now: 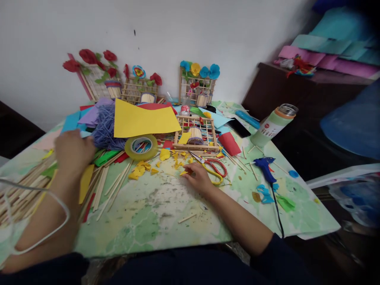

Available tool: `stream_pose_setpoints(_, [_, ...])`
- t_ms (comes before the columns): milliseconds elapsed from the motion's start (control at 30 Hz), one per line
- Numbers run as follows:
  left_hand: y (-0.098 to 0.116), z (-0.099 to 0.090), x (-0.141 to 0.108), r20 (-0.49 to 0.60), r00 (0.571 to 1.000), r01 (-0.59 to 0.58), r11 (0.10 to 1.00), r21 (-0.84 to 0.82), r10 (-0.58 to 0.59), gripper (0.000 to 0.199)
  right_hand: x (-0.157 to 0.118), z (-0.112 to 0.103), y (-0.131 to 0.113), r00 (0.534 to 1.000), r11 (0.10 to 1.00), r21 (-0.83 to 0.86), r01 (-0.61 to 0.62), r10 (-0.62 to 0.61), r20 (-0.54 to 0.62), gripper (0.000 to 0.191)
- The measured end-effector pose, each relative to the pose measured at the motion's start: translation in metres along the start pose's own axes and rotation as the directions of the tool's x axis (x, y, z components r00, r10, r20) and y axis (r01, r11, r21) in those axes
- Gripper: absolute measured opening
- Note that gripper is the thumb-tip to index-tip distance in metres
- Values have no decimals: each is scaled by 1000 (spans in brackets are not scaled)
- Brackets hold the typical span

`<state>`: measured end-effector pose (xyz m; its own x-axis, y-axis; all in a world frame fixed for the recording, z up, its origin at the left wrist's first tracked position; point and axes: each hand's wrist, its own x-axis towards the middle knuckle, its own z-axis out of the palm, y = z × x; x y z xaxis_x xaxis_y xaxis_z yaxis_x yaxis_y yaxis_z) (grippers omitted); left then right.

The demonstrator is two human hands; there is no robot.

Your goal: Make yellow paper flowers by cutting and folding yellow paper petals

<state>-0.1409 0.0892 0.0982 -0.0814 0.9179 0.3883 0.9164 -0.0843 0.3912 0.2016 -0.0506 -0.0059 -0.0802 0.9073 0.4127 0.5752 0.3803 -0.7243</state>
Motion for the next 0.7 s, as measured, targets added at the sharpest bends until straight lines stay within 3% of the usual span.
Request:
stream_pose_setpoints(33, [23,7,-19,-4,994,-113,993,-26,113,34,0,1,0,1000,999,25,-23,24,-17,18])
stream_pose_setpoints(67, [47,16,-40,61,969,-230,964,-133,239,37,-1,2,-1,998,997,53,-48,50,-32,16])
stream_pose_setpoints(100, [70,25,-63,166,906,-335,899,-283,389,37,-1,3,-2,996,994,82,-73,77,-44,15])
stream_pose_setpoints(167, [108,45,-105,263,777,-363,749,-554,572,40,-2,5,-3,991,983,141,-116,125,-57,14])
stream_pose_setpoints(200, [120,54,-121,299,743,-305,700,-645,599,40,-3,5,-4,988,977,163,-134,145,-57,13])
stream_pose_setpoints(233, [129,62,-134,349,726,-218,679,-701,593,37,-4,6,-5,986,972,179,-149,161,-53,13])
stream_pose_setpoints(333, [136,76,-149,438,750,89,580,-810,496,19,-5,9,-8,981,960,210,-186,195,-25,13])
stream_pose_setpoints(433, [133,79,-145,492,758,253,503,-827,428,7,-5,6,-9,983,958,224,-180,181,17,14])
stream_pose_setpoints(500, [132,80,-141,521,762,322,473,-820,384,8,-3,-2,-10,992,981,152,-125,125,7,16])
stream_pose_setpoints(567, [132,81,-139,574,763,447,400,-800,297,11,0,-15,-10,998,998,-30,-54,53,-37,20])
stream_pose_setpoints(633, [131,84,-138,666,723,625,235,-744,184,17,2,-31,-8,998,960,-279,-31,12,-67,23])
stream_pose_setpoints(700, [130,87,-137,764,634,767,26,-641,117,21,2,-46,-4,993,864,-493,-100,54,-107,22])
